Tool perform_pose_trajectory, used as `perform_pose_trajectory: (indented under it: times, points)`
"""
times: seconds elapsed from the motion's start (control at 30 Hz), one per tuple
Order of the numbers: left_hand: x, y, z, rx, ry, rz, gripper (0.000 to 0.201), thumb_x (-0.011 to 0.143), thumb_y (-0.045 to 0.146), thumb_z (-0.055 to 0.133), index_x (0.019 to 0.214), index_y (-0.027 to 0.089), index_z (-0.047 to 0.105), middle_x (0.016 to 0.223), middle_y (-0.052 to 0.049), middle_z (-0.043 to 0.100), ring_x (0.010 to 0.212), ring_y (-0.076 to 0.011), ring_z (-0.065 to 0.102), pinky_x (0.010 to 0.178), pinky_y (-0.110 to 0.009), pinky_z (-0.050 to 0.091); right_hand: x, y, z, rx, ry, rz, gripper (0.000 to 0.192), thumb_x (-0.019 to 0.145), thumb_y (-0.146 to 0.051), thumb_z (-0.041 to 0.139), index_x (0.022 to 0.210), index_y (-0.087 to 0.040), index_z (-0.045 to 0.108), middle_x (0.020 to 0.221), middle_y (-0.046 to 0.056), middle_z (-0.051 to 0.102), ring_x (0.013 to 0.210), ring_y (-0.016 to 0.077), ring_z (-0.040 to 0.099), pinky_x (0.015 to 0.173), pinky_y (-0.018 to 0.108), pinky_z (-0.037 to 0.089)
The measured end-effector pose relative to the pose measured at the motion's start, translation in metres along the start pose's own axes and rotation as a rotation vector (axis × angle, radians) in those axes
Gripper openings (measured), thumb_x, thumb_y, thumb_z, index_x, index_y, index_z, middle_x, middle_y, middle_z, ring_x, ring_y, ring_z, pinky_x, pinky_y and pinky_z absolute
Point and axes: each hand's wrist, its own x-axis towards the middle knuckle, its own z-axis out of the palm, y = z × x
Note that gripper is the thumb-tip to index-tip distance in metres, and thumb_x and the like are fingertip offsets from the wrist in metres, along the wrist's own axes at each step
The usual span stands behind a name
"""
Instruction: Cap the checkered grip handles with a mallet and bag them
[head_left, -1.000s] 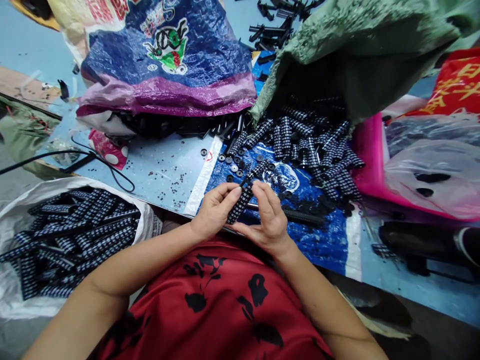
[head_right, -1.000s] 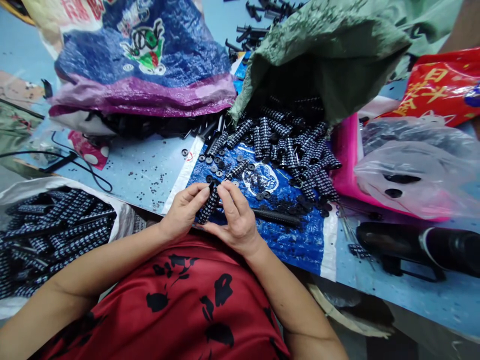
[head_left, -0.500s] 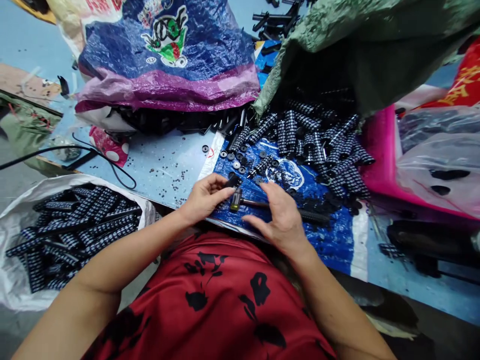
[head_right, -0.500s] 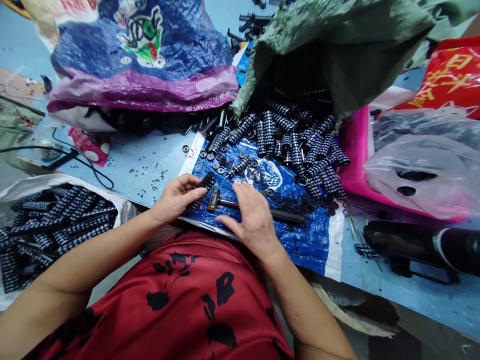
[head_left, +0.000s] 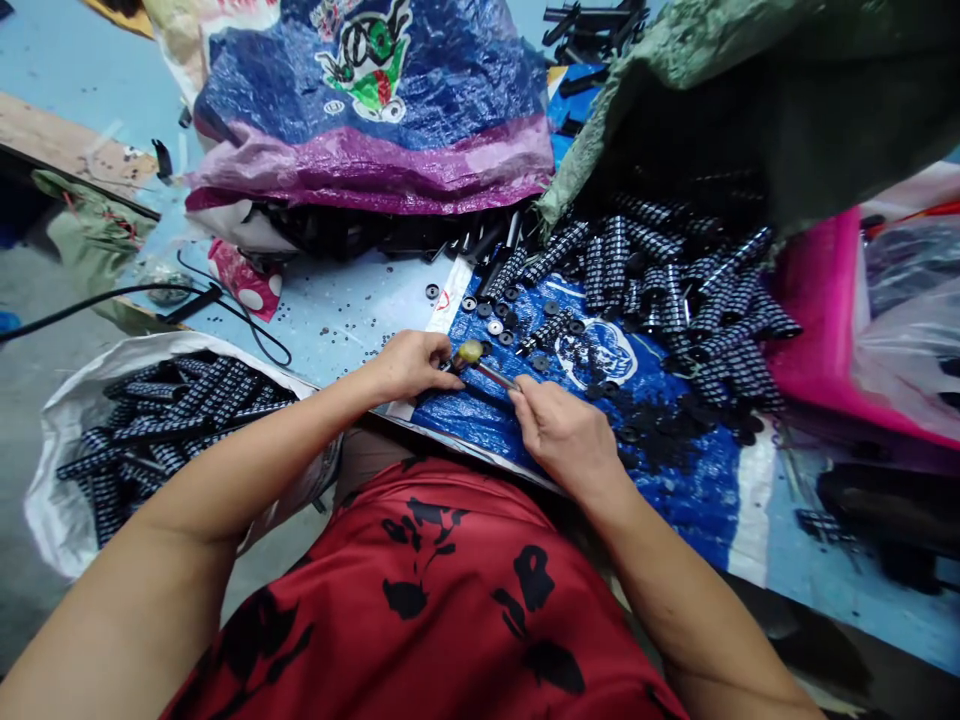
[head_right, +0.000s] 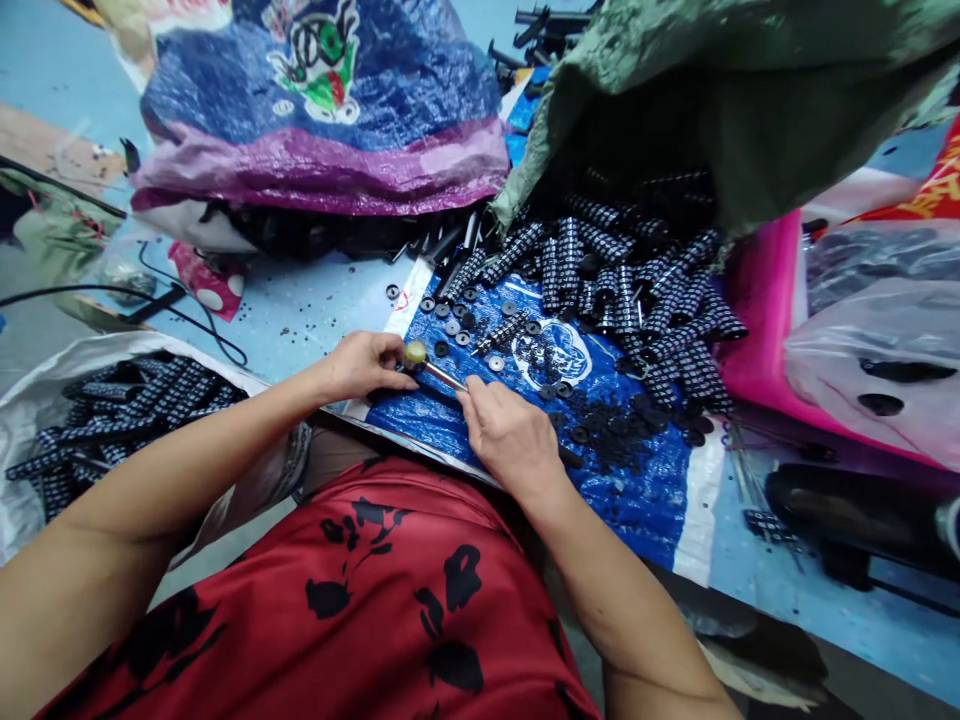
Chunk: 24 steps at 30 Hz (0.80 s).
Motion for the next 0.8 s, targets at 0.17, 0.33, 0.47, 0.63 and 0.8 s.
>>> perform_pose_trajectory:
  times: [0.17,0.33,0.47,0.63,0.8]
  points:
    - [0.011,0.0,-0.006,0.045,-0.053,0.043,0.04,0.065,0.044,0.087,0.077,0.015,0.062,0.066,0.003,0.055,0.062,-0.0109,0.043,0.061,-0.028,0.025,0.004,-0.013,-0.007,0.206,0.162,-0.081,0.026,0.104,-0.018,0.051,0.126,-0.01,0.061,0.094,0.009,0.071,0.078,0.0158,0.065,0.073,0.027,0.047]
    - [0.02,0.008,-0.012,0.076,-0.127,0.026,0.041,0.064,0.041,0.087,0.071,0.015,0.056,0.062,0.004,0.05,0.06,-0.01,0.04,0.06,-0.028,0.023,0.001,-0.025,0.0,0.172,-0.063,-0.19,0.019,0.104,-0.025,0.054,0.111,-0.011,0.065,0.076,0.004,0.063,0.066,0.0165,0.058,0.063,0.031,0.042]
    - [0.017,0.01,-0.011,0.13,-0.1,0.017,0.037,0.065,0.036,0.085,0.07,0.016,0.054,0.062,0.003,0.05,0.059,-0.0104,0.037,0.06,-0.028,0.022,-0.002,-0.017,0.004,0.221,-0.062,-0.136,0.018,0.104,-0.022,0.055,0.113,-0.011,0.066,0.081,0.004,0.065,0.068,0.015,0.059,0.066,0.029,0.043]
    - [0.017,0.007,-0.004,0.133,-0.097,0.027,0.036,0.068,0.04,0.082,0.078,0.017,0.056,0.065,0.003,0.05,0.059,-0.0114,0.04,0.06,-0.028,0.023,0.003,0.004,0.004,-0.003,0.061,0.029,0.019,0.105,-0.022,0.052,0.104,-0.012,0.067,0.078,0.005,0.064,0.067,0.0152,0.058,0.064,0.029,0.039]
    - [-0.004,0.018,-0.018,0.279,-0.059,0.064,0.02,0.074,0.031,0.072,0.083,0.017,0.061,0.069,0.0,0.055,0.063,-0.014,0.044,0.061,-0.03,0.026,-0.004,0.017,0.001,-0.173,0.006,0.031,0.022,0.105,-0.028,0.055,0.104,-0.013,0.07,0.078,0.004,0.064,0.067,0.015,0.057,0.066,0.03,0.038]
